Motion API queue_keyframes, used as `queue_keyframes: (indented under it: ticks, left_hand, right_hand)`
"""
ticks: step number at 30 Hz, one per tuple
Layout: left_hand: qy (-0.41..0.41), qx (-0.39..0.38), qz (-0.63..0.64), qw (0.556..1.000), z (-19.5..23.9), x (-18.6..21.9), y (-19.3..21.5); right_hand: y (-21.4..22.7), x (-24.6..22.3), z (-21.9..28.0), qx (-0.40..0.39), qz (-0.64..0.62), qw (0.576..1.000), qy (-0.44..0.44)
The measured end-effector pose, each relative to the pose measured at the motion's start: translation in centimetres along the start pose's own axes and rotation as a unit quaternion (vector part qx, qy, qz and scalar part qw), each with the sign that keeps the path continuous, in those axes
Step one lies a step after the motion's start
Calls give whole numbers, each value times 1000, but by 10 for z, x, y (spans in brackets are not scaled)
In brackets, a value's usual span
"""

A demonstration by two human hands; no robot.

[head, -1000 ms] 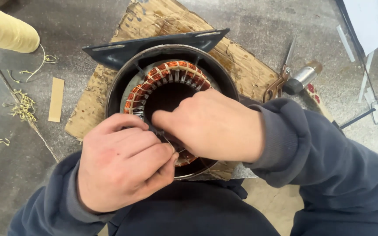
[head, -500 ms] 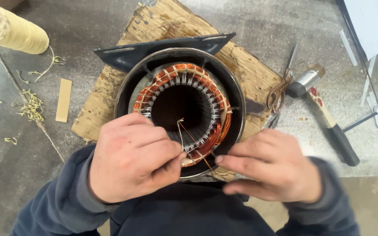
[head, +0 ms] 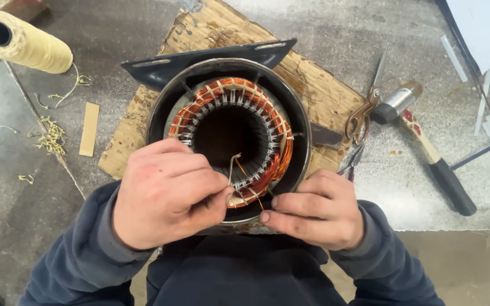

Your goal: Rewinding and tying down the copper coils of an electric motor stator using string.

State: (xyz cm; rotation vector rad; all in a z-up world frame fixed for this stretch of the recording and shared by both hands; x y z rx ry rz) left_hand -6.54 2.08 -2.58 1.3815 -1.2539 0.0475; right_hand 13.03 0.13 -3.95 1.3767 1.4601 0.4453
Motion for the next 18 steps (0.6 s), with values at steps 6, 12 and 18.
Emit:
queue_keyframes:
  ticks: [6, 12, 18]
  left_hand:
    - [13, -12, -15, 1000, -6, 0, 2]
    - [51, -119, -55, 990, -32, -13, 3]
    - [70, -183, -45, 980, -49, -20, 0]
  right_hand:
    - [-3, -8, 17, 26, -140, 984, 108]
    - [-14, -10, 29, 26, -205, 972, 108]
    - [-20, -7, 34, 63, -280, 958, 17]
Point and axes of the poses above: each hand's wrist, its own z-axis away from the middle knuckle, its own y-axis out of the back of the hand, x = y × z, the point moved 7 cm from there along -z, towards the middle knuckle, and after that the axes turned 12 degrees about -x, right-handed, at the moved point
